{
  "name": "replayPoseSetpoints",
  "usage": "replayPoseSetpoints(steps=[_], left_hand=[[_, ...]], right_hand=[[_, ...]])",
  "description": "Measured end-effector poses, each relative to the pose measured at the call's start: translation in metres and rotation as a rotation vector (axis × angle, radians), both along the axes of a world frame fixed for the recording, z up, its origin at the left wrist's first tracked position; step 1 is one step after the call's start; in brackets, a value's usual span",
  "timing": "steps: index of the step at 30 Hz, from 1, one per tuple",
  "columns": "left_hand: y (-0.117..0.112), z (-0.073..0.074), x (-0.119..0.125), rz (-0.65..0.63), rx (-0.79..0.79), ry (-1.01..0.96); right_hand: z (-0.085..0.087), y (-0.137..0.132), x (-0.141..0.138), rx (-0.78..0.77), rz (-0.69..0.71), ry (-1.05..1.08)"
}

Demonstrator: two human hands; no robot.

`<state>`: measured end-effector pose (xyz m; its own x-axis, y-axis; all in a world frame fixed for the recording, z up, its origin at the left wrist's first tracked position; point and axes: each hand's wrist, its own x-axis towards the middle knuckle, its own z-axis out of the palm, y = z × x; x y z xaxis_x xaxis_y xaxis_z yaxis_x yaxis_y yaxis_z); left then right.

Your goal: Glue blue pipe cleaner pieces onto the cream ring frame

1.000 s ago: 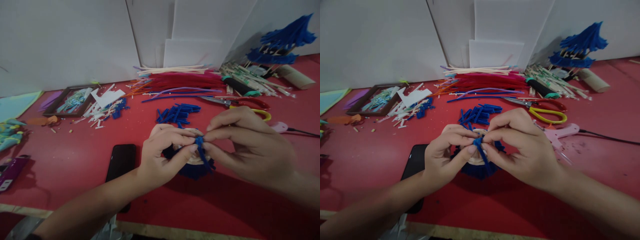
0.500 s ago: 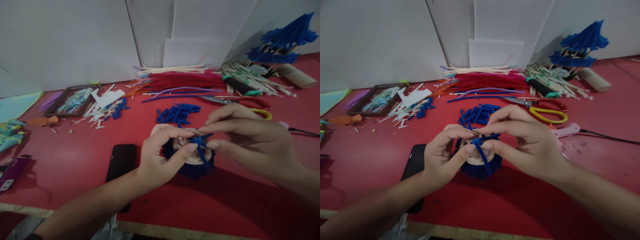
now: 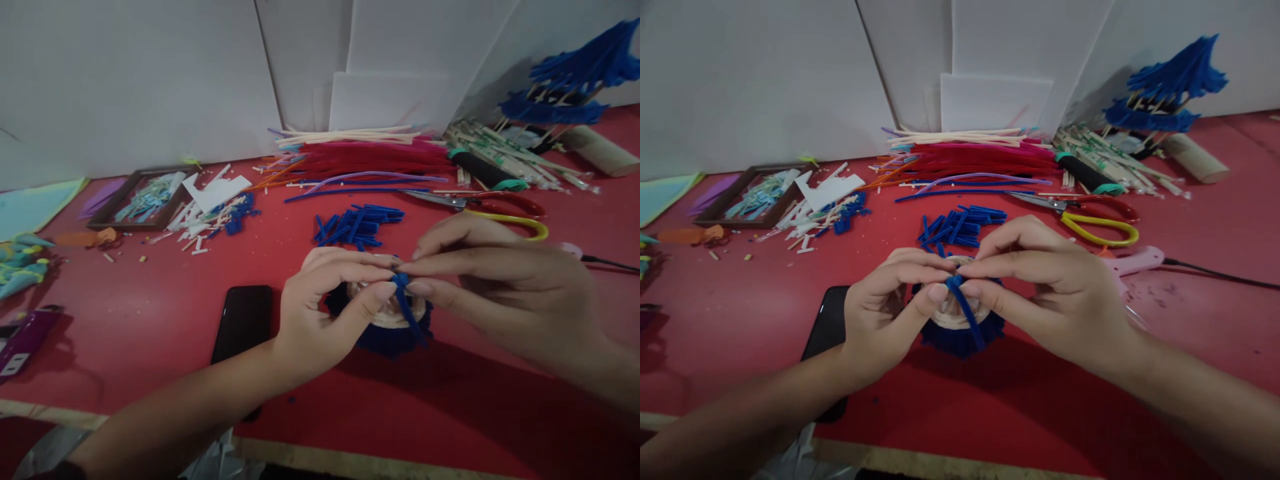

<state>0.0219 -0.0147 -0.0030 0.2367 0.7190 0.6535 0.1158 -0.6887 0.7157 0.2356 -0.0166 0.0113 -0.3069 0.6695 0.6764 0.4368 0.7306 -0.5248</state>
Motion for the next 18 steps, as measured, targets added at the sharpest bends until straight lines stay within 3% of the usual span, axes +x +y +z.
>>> replayPoseSetpoints(steps=[11,15,18], left_hand=[[-0.001,-0.003,0.003,-0.040,-0.101,-0.086],[-0.004,-0.009,0.000,-0.076,-0.248,-0.172],[-0.002,-0.019,-0.005,-0.135,-0.253,-0.162]], right_hand=[[0.001,0.001,-0.003,0.018,-0.016,-0.041],[-0.002,0.000,0.010,0.009,-0.103,-0.092],[-0.010,0.003,0.026,0.122,-0.044,-0.214]])
